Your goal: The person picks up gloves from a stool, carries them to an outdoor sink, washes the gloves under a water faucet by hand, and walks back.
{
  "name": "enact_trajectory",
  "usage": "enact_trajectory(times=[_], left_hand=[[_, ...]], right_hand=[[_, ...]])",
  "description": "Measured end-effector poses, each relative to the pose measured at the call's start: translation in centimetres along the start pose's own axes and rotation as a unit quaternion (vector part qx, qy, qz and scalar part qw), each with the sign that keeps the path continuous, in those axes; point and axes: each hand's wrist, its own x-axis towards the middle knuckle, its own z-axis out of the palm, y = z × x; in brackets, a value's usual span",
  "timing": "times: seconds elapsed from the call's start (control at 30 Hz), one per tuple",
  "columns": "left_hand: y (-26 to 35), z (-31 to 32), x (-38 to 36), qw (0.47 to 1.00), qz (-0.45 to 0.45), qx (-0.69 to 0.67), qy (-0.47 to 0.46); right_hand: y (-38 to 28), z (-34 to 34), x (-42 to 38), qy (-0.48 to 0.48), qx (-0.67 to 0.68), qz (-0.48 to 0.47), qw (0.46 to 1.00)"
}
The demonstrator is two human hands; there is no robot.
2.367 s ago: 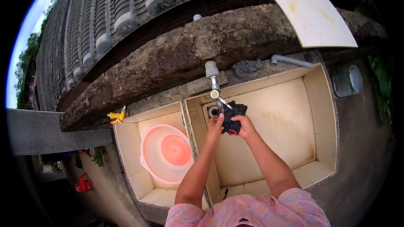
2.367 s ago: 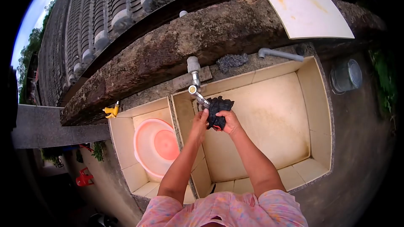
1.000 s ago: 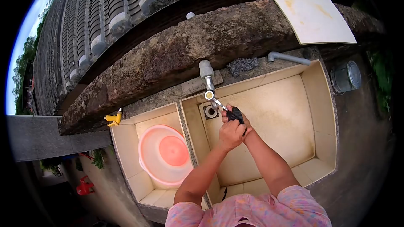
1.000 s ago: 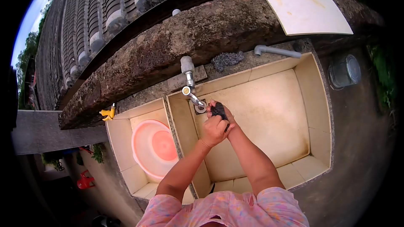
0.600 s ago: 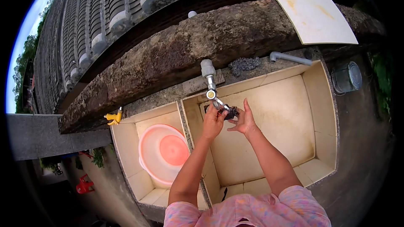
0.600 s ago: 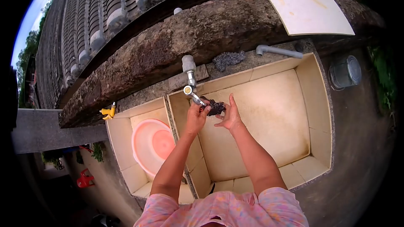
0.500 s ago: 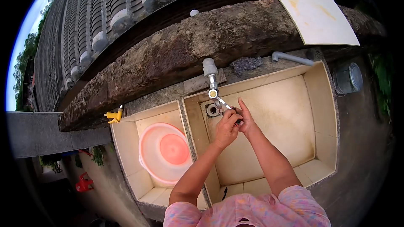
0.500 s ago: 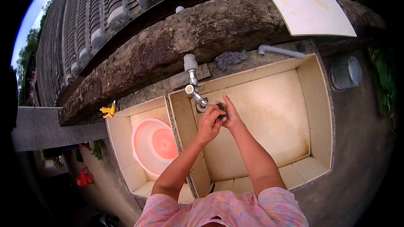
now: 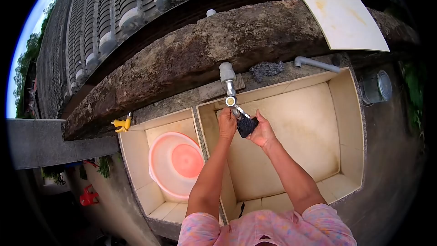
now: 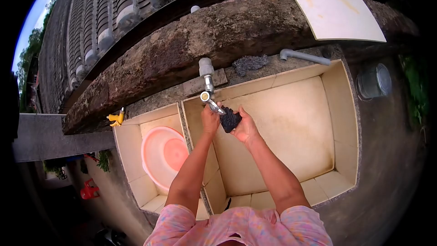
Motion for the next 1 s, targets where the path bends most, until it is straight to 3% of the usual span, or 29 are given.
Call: enact_trajectory(times=[0.07,0.13,0.2,0.23,0.3,0.37,0.43,0.47,0.5,0.57,0.63,0.7,0.73,0.77,0.83,0.87,0.93,0.97,1.0], left_hand=[[0.0,-0.1,-0.5,0.974,-0.088,-0.211,0.000],[5.9,-1.4,-1.6,0.956,-0.155,-0.233,-0.090],[10.3,-1.4,-2.4,0.985,0.088,-0.123,-0.088],[12.2,-1.6,-3.0,0.985,0.087,-0.122,-0.088],[14.8,-1.7,-4.4,0.974,0.128,0.048,-0.182],[13.3,-1.0,-4.5,0.971,0.169,0.079,-0.149],[10.6,-0.9,-2.9,0.983,0.155,0.081,-0.062],[8.3,-0.4,-2.0,0.985,0.080,0.139,-0.056],[6.2,-0.3,-1.2,0.979,0.005,0.198,-0.048],[4.5,-0.5,-0.5,0.980,0.005,0.199,-0.018],[3.3,-0.7,0.1,0.980,0.011,0.199,0.002],[2.3,-1.1,1.0,0.992,-0.111,-0.049,0.030],[0.6,-1.2,0.8,0.947,-0.199,-0.252,-0.022],[1.7,-2.0,1.1,0.947,-0.199,-0.251,-0.023],[5.8,-4.0,1.7,0.819,-0.466,-0.325,-0.081],[6.0,-4.1,1.6,0.819,-0.466,-0.325,-0.082],[6.3,-4.2,1.2,0.733,-0.539,-0.412,-0.049],[6.3,-4.0,1.1,0.733,-0.539,-0.413,-0.050],[5.9,-3.8,0.8,0.674,-0.554,-0.489,-0.028]], right_hand=[[-1.7,0.3,-0.7,0.033,-0.021,0.028,0.999],[-1.7,0.2,-0.7,0.068,-0.040,0.063,0.995],[-1.1,0.4,-0.1,-0.033,0.013,0.093,0.995],[-0.9,0.0,0.2,-0.033,0.013,0.093,0.995],[-0.4,-0.3,0.4,-0.138,-0.007,0.060,0.989],[0.2,-1.1,0.9,-0.106,-0.033,0.027,0.993],[1.2,-3.9,3.5,-0.180,0.065,0.031,0.981],[0.8,2.2,-0.4,0.049,0.076,0.019,0.996],[1.0,1.5,0.3,0.016,0.054,0.005,0.998],[1.4,0.7,1.4,-0.074,0.046,-0.011,0.996],[0.8,0.4,0.8,-0.042,0.039,-0.005,0.998],[-0.2,0.2,0.3,-0.011,0.029,0.003,1.000],[-1.0,-0.5,0.3,0.013,0.044,0.001,0.999],[-1.4,-1.2,0.4,0.037,0.059,0.001,0.998],[-1.0,-2.0,0.7,0.059,-0.003,-0.054,0.997],[-0.7,-2.2,0.6,0.073,-0.014,-0.058,0.996],[-0.3,-2.6,0.4,0.088,-0.026,-0.064,0.994],[0.2,-2.7,0.5,0.144,-0.050,-0.056,0.987],[0.7,-2.8,0.5,0.199,-0.075,-0.048,0.976]])
